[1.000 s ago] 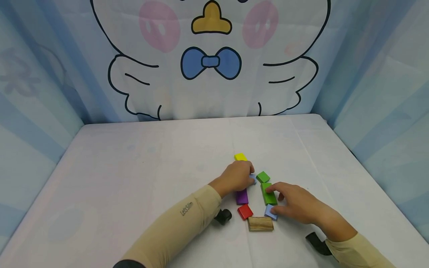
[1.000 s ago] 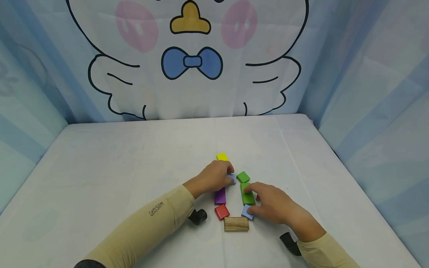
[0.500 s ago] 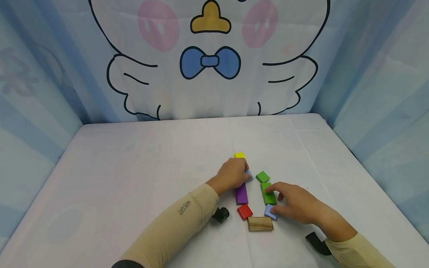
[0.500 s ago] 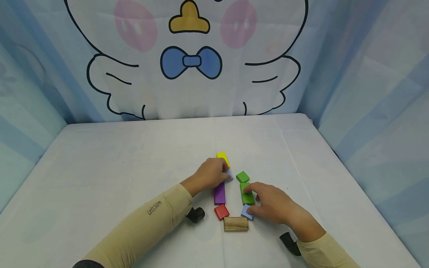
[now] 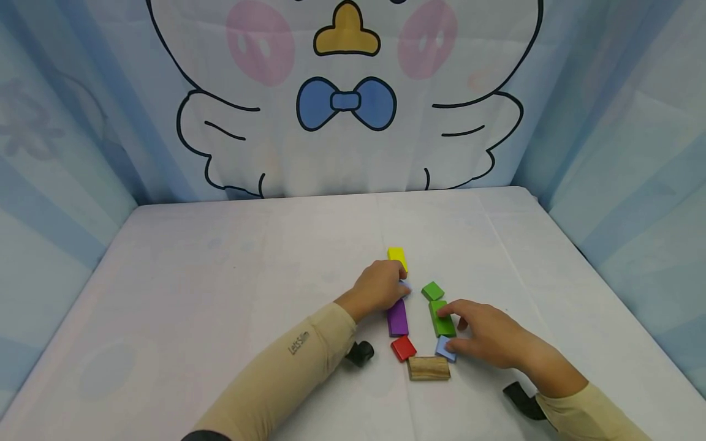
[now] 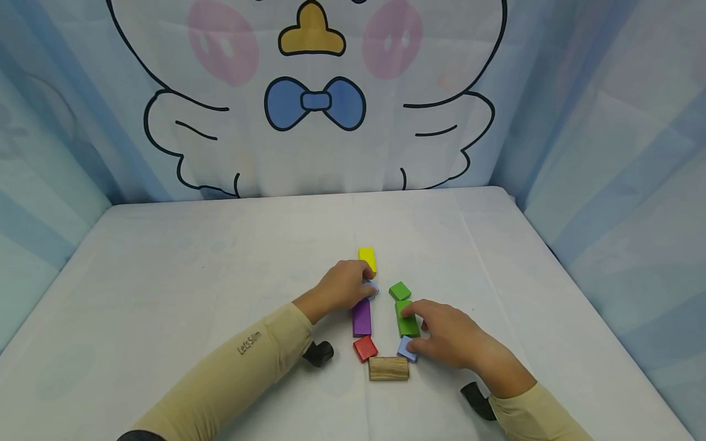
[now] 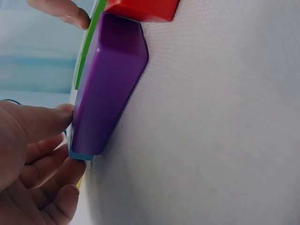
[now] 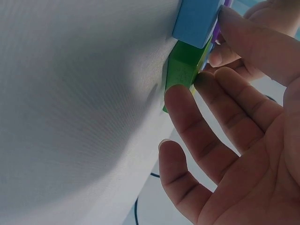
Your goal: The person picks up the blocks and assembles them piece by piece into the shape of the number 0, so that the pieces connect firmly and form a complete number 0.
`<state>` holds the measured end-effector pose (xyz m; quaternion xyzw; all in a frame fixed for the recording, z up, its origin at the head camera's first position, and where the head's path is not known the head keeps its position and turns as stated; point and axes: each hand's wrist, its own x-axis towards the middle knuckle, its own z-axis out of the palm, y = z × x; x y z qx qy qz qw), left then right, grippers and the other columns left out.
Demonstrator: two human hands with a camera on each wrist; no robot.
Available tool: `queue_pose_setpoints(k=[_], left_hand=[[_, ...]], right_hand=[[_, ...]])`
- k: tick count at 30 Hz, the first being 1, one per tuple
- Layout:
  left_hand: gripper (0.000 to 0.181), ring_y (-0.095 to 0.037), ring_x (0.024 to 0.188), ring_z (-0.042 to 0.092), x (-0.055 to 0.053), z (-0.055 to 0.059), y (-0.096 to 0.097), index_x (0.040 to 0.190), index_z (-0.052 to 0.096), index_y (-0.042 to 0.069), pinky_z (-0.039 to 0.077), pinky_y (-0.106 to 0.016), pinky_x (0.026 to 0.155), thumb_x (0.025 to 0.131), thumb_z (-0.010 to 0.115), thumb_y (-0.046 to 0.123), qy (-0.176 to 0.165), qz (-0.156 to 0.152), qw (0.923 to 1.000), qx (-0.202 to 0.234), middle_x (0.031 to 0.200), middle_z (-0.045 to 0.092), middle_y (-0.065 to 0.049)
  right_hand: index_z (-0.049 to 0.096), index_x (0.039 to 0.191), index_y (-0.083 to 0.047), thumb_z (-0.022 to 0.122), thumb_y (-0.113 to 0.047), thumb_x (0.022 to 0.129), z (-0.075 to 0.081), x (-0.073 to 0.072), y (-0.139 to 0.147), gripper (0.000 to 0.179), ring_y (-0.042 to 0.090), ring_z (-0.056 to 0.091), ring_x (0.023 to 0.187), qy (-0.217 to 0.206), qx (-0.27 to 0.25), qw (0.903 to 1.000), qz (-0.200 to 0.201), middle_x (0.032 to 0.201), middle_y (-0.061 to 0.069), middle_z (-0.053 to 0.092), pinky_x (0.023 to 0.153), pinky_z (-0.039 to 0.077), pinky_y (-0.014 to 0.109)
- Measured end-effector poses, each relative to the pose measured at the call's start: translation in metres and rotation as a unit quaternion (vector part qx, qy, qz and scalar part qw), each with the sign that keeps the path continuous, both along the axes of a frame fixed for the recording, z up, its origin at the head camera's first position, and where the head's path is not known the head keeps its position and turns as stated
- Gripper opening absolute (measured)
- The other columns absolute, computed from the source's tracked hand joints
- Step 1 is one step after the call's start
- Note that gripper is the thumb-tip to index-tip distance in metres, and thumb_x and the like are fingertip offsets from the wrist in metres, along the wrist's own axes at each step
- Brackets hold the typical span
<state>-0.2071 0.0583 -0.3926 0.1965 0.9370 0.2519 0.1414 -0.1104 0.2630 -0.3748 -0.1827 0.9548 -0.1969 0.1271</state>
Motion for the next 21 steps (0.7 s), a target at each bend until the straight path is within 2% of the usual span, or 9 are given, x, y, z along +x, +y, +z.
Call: queue_pose_setpoints(k=[13,21], left_hand=[[0.026,-0.014,0.084,0.057,0.0011,-0.0015,-0.0048,0.114,0.07,0.009,0.049,-0.026,0.076,0.094,0.072,0.025,0.006,0.008,0.9999,0.004,0.106,0.069,-0.001],[0.03,-0.014,0.092,0.059,0.0,-0.0027,-0.0081,0.119,0.071,0.008,0.05,-0.028,0.086,0.094,0.072,0.026,-0.008,0.006,0.9999,0.008,0.111,0.07,-0.002]], right_hand=[[0.062,0.125,-0.008,0.082,-0.026,0.083,0.0003,0.0009,-0.0012,0.05,0.013,0.056,0.086,0.002,0.001,1.0,0.0,0.111,-0.001,0.064,0.073,0.049,0.034],[0.062,0.126,-0.007,0.083,-0.028,0.082,-0.001,-0.001,0.0002,0.052,0.014,0.056,0.086,-0.001,0.006,1.0,-0.002,0.11,-0.001,0.064,0.071,0.049,0.034]])
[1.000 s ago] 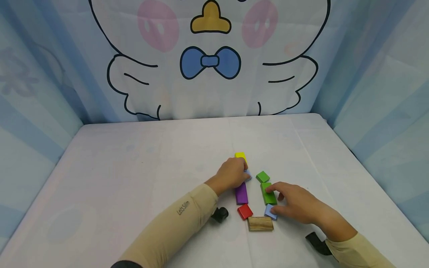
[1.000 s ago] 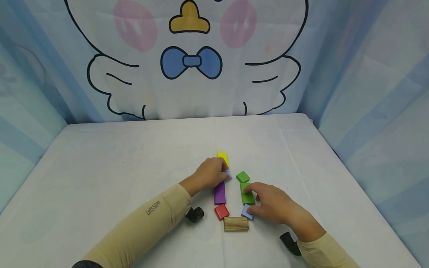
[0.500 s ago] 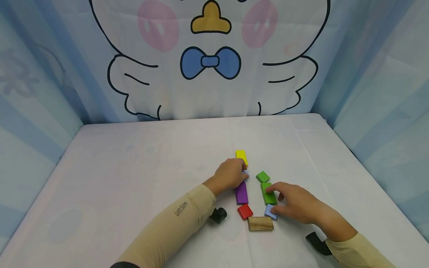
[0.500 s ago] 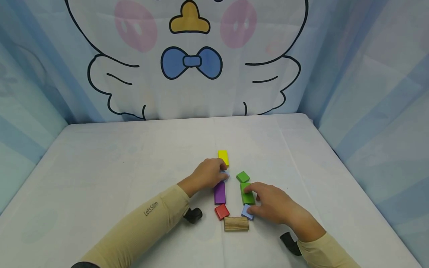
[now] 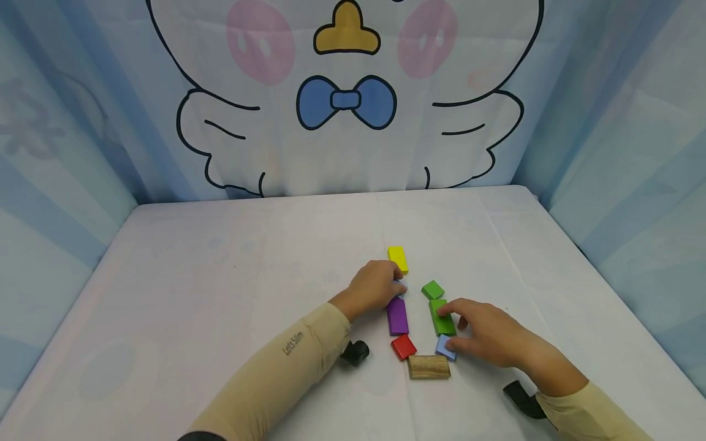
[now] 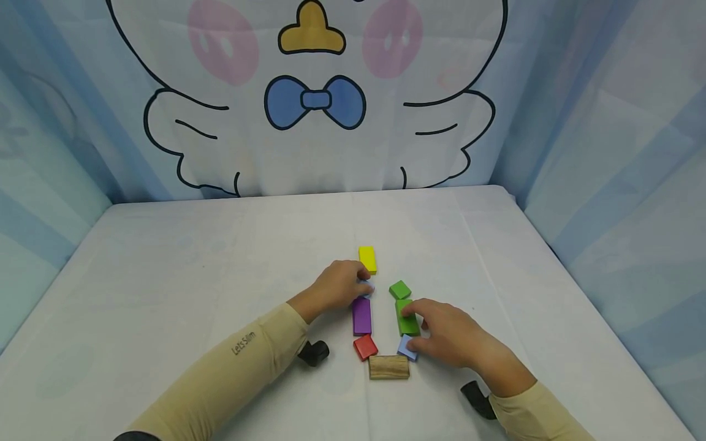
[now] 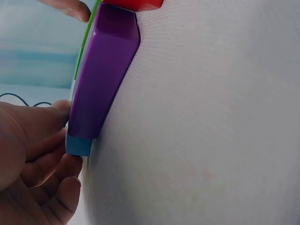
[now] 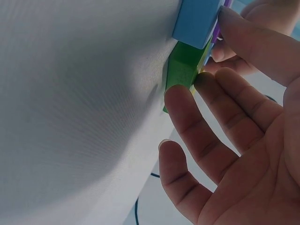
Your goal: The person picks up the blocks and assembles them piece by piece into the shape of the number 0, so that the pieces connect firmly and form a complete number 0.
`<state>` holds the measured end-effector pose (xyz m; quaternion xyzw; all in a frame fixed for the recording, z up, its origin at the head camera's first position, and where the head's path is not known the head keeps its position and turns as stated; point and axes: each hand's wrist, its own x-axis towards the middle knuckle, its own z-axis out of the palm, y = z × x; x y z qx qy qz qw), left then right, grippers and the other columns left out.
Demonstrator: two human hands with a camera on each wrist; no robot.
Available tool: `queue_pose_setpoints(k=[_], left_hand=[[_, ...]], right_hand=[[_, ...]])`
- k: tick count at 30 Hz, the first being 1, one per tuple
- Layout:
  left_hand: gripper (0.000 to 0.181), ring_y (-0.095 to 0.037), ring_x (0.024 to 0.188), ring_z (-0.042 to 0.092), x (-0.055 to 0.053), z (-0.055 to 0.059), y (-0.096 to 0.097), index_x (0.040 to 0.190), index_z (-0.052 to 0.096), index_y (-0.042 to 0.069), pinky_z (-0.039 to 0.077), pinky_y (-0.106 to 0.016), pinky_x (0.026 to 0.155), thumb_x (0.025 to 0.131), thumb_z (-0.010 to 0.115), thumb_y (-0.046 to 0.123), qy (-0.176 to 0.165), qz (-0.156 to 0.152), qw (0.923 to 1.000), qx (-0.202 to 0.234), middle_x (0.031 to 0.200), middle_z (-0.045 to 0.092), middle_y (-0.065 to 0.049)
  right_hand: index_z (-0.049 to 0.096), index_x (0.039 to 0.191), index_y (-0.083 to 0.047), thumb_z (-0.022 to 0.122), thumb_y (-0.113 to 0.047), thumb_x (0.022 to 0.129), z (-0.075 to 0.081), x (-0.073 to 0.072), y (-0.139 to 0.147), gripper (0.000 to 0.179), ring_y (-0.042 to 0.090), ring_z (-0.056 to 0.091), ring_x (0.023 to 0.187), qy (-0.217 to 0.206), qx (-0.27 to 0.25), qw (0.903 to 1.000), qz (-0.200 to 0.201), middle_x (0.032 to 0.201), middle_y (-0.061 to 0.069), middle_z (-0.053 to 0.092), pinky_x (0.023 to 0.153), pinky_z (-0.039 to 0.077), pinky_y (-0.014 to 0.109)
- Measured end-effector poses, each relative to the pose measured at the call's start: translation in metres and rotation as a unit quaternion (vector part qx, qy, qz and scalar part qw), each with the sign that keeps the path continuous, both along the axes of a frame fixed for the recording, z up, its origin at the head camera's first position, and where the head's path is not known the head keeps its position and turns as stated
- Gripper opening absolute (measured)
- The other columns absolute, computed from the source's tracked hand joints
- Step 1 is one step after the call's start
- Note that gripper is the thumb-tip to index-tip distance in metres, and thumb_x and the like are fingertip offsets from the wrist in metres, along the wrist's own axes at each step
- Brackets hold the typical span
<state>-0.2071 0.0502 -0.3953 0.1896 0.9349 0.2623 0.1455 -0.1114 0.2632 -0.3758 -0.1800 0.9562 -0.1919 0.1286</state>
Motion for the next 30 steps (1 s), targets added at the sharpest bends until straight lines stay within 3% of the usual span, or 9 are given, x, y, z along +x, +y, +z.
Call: queue_pose_setpoints(k=[9,20,30], left_hand=[[0.03,-0.015,0.098,0.061,-0.0026,-0.0014,-0.0029,0.119,0.073,0.008,0.049,-0.028,0.092,0.095,0.072,0.025,-0.008,-0.013,0.9999,0.005,0.113,0.071,-0.001],[0.029,-0.014,0.099,0.061,-0.0054,-0.0053,-0.0061,0.12,0.072,0.006,0.049,-0.029,0.093,0.095,0.071,0.021,-0.015,-0.012,0.9995,0.026,0.114,0.07,-0.003],[0.03,-0.014,0.101,0.061,-0.0045,-0.0054,-0.0067,0.123,0.071,0.007,0.049,-0.029,0.094,0.096,0.069,0.021,-0.021,-0.009,0.9995,0.02,0.117,0.07,-0.003]], right_hand=[[0.062,0.125,-0.008,0.083,-0.028,0.083,-0.001,0.0006,0.0011,0.051,0.014,0.056,0.086,0.003,-0.004,1.0,0.003,0.111,-0.001,0.064,0.071,0.049,0.033],[0.062,0.125,-0.008,0.082,-0.027,0.083,0.0008,0.0009,0.0001,0.051,0.014,0.056,0.086,0.0,-0.001,1.0,0.004,0.11,-0.001,0.064,0.071,0.049,0.033],[0.061,0.127,-0.008,0.083,-0.027,0.083,-0.0003,0.0,-0.0003,0.052,0.015,0.056,0.086,-0.009,-0.001,0.9999,-0.005,0.11,-0.001,0.064,0.071,0.049,0.034]])
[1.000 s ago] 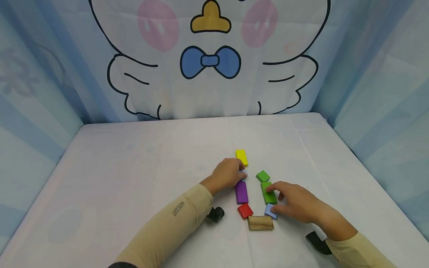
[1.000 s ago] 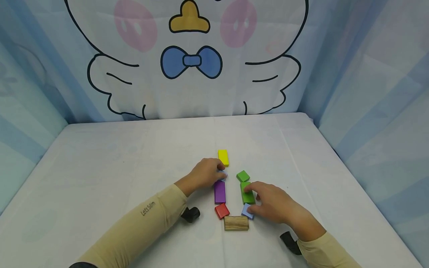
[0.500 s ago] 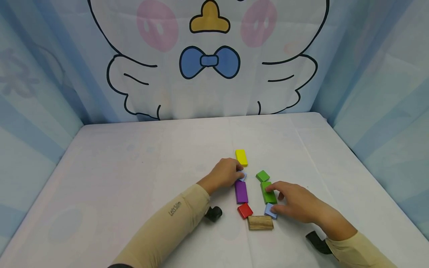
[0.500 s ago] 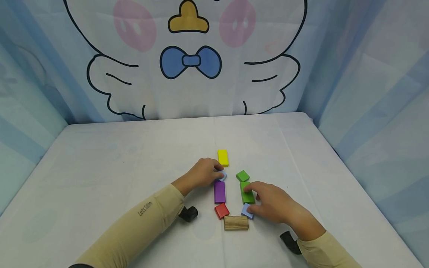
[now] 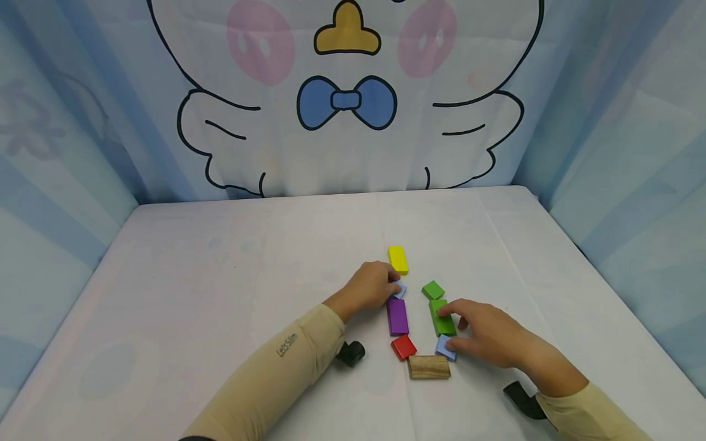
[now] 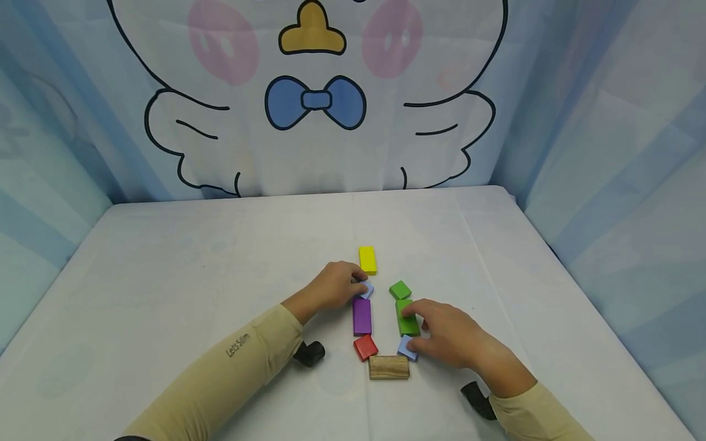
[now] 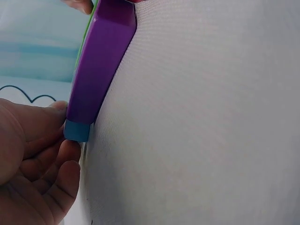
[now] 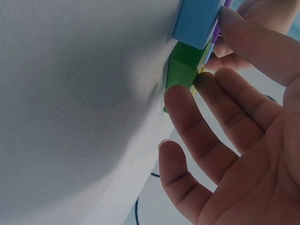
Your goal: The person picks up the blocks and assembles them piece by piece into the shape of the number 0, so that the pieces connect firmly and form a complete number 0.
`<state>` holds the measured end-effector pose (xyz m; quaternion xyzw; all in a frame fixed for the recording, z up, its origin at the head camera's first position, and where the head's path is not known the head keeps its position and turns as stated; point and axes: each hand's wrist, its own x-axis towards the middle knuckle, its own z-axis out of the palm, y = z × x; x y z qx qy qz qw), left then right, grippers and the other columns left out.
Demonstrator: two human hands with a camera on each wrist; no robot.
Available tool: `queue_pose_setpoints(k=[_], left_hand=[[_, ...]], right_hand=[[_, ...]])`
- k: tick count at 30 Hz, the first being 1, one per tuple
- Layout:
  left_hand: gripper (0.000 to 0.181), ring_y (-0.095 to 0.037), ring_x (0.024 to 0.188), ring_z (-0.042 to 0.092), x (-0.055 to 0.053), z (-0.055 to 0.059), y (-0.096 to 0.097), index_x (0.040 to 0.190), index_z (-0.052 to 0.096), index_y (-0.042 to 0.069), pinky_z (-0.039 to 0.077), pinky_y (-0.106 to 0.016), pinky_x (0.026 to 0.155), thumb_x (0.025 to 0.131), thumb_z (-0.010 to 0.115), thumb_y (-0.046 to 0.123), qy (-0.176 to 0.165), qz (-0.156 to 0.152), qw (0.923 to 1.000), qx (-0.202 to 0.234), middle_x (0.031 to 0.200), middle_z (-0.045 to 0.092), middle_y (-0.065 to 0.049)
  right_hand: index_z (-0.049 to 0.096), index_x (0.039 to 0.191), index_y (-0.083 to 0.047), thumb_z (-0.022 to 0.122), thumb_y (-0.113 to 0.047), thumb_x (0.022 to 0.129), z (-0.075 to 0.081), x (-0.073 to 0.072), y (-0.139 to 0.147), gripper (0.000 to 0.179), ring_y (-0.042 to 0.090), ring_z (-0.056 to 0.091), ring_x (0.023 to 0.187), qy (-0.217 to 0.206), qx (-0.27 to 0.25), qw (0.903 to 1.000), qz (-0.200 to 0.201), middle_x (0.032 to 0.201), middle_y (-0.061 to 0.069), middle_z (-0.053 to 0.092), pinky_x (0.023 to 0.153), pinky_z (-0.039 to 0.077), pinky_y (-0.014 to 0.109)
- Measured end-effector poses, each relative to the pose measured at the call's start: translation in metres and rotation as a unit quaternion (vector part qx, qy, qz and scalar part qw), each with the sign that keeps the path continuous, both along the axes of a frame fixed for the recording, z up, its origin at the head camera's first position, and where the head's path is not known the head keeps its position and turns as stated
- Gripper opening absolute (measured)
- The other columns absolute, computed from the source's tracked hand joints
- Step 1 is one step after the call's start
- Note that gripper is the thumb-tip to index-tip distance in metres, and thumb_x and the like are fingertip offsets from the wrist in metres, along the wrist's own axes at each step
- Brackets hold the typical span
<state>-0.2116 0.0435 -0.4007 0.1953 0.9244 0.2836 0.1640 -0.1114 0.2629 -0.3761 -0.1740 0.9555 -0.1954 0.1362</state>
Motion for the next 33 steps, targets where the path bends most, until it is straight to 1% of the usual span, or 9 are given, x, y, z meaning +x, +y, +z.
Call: queue_pose_setpoints(k=[5,19,25,33], left_hand=[[0.029,-0.014,0.101,0.06,0.0004,0.0001,0.0005,0.122,0.071,0.007,0.048,-0.029,0.094,0.097,0.069,0.02,-0.001,0.001,1.0,-0.003,0.117,0.07,-0.003],[0.029,-0.014,0.103,0.06,-0.0003,-0.0002,0.0004,0.123,0.071,0.008,0.047,-0.03,0.096,0.097,0.069,0.021,-0.003,-0.001,1.0,-0.001,0.118,0.069,-0.002],[0.029,-0.015,0.103,0.06,-0.0003,0.0013,0.0003,0.122,0.071,0.008,0.047,-0.03,0.096,0.096,0.07,0.022,-0.003,-0.001,1.0,-0.004,0.117,0.069,-0.002],[0.03,-0.015,0.099,0.059,-0.0022,0.005,-0.0012,0.12,0.07,0.006,0.049,-0.029,0.091,0.094,0.072,0.022,0.003,0.01,0.9998,0.016,0.112,0.069,-0.002]], right_hand=[[0.061,0.127,-0.008,0.083,-0.026,0.083,-0.0002,0.0001,-0.0002,0.053,0.015,0.056,0.086,-0.004,-0.001,1.0,-0.004,0.109,-0.001,0.064,0.071,0.049,0.034],[0.061,0.127,-0.008,0.083,-0.027,0.083,-0.0006,0.0,0.0014,0.053,0.014,0.056,0.086,0.001,-0.003,1.0,0.003,0.11,-0.001,0.063,0.071,0.049,0.034],[0.061,0.126,-0.008,0.082,-0.027,0.083,-0.0006,0.0003,0.0018,0.052,0.014,0.055,0.085,0.006,-0.003,0.9999,0.008,0.109,-0.002,0.064,0.071,0.049,0.033],[0.061,0.127,-0.008,0.083,-0.027,0.083,-0.0003,0.0003,0.0007,0.053,0.015,0.056,0.087,-0.002,-0.002,1.0,-0.002,0.111,-0.001,0.064,0.072,0.049,0.034]])
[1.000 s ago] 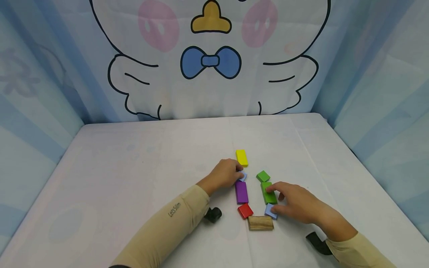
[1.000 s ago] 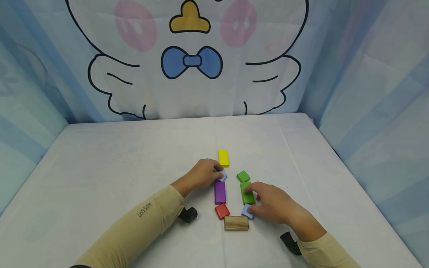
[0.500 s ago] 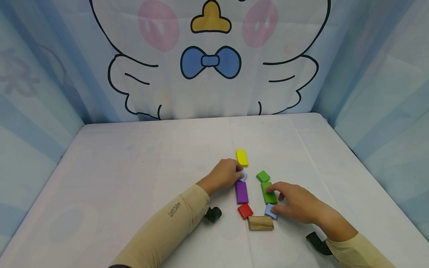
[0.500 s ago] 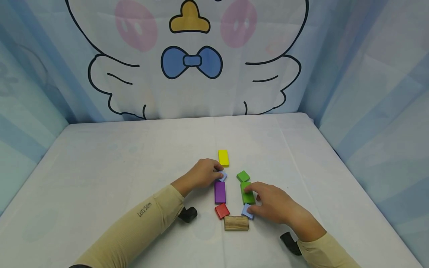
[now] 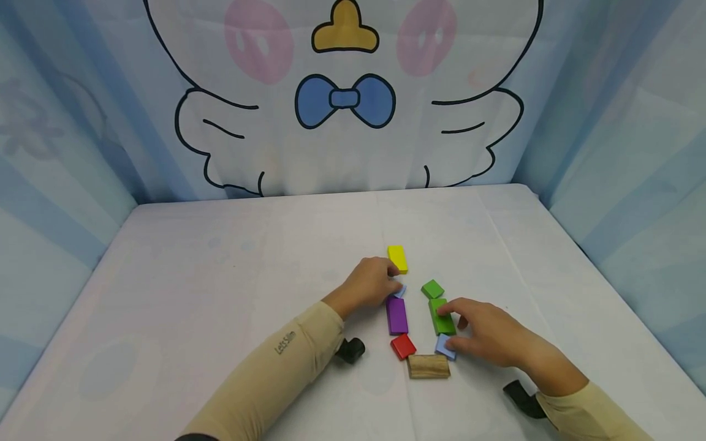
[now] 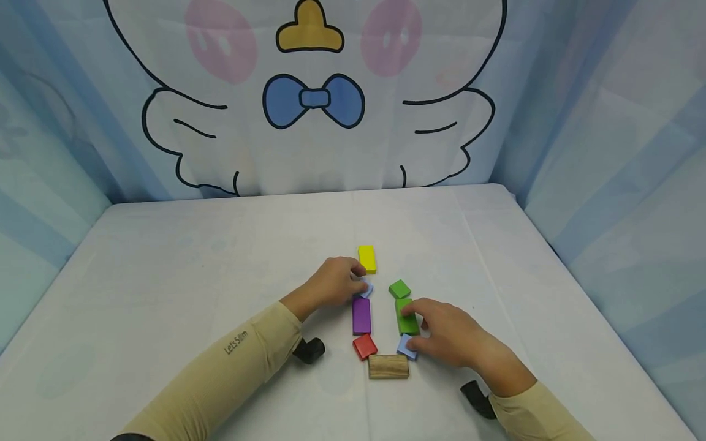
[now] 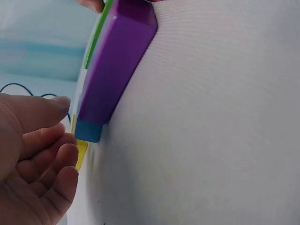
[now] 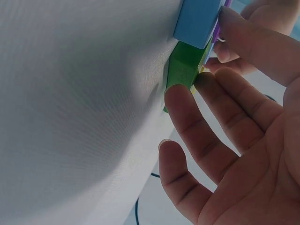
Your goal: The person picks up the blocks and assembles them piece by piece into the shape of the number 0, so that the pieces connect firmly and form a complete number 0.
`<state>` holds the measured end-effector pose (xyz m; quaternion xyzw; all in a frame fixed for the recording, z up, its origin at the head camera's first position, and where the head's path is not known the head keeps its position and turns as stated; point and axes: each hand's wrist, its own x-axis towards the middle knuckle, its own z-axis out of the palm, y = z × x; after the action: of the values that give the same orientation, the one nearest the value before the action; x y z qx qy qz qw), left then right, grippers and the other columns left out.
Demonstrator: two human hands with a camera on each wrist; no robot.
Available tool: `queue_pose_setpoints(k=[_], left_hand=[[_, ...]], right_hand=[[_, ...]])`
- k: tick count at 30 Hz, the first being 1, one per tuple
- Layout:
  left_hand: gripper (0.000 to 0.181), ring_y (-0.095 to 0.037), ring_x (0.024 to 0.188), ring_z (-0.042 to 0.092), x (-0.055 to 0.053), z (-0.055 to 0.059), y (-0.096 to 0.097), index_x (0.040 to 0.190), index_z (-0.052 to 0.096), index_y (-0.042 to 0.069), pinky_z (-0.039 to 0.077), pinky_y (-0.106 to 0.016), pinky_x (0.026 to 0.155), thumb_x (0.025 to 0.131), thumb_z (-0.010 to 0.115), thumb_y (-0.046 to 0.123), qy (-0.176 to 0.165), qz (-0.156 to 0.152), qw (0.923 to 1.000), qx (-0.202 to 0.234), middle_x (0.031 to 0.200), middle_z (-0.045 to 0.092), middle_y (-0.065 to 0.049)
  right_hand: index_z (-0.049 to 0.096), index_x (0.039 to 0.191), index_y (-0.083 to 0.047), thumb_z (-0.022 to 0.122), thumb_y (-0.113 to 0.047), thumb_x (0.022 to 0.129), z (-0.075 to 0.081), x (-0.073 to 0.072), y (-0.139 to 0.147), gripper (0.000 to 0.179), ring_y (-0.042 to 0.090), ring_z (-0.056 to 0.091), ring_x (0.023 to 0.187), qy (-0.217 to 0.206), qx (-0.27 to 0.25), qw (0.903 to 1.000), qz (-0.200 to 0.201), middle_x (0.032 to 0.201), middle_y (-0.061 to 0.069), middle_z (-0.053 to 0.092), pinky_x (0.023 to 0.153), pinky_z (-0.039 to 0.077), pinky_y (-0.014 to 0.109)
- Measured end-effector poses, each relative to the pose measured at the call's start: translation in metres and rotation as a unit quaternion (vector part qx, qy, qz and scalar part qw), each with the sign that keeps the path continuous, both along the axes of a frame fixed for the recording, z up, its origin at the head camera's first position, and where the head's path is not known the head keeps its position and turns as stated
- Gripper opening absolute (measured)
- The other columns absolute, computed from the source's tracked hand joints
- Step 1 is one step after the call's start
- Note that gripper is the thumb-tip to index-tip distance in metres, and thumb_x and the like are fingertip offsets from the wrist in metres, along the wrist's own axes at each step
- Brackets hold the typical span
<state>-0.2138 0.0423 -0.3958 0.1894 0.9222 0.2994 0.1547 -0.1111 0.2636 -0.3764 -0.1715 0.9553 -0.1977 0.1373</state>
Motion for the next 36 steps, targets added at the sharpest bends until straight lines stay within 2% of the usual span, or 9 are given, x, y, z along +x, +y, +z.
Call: queue_pose_setpoints(k=[8,14,25,36], left_hand=[[0.032,-0.018,0.106,0.059,-0.003,0.009,-0.002,0.123,0.068,0.006,0.049,-0.03,0.093,0.096,0.07,0.022,0.007,0.029,0.9992,0.027,0.118,0.067,-0.004],[0.034,-0.018,0.106,0.06,-0.006,0.011,-0.001,0.125,0.067,0.006,0.05,-0.028,0.092,0.095,0.071,0.021,0.01,0.043,0.9982,0.041,0.121,0.066,-0.004],[0.034,-0.018,0.103,0.059,-0.009,0.011,-0.001,0.125,0.066,0.007,0.05,-0.026,0.091,0.094,0.073,0.021,0.022,0.042,0.9978,0.046,0.118,0.066,-0.004],[0.035,-0.018,0.106,0.058,-0.012,0.01,0.001,0.126,0.066,0.006,0.048,-0.029,0.096,0.094,0.072,0.019,0.028,0.043,0.9973,0.052,0.121,0.065,-0.005]], right_hand=[[0.061,0.127,-0.008,0.083,-0.028,0.083,0.0,0.0,-0.001,0.053,0.014,0.056,0.086,-0.001,0.004,1.0,0.001,0.111,-0.001,0.064,0.072,0.049,0.034],[0.062,0.127,-0.008,0.083,-0.028,0.082,0.001,-0.001,-0.001,0.053,0.014,0.056,0.086,0.0,0.004,1.0,0.002,0.111,-0.001,0.064,0.073,0.049,0.034],[0.062,0.126,-0.007,0.083,-0.028,0.082,0.001,-0.001,-0.001,0.053,0.014,0.056,0.085,0.006,0.005,1.0,0.006,0.11,-0.001,0.064,0.072,0.049,0.034],[0.062,0.127,-0.009,0.084,-0.029,0.082,0.001,0.0,-0.002,0.054,0.015,0.055,0.086,-0.006,0.012,0.9999,-0.007,0.11,-0.001,0.063,0.073,0.05,0.035]])
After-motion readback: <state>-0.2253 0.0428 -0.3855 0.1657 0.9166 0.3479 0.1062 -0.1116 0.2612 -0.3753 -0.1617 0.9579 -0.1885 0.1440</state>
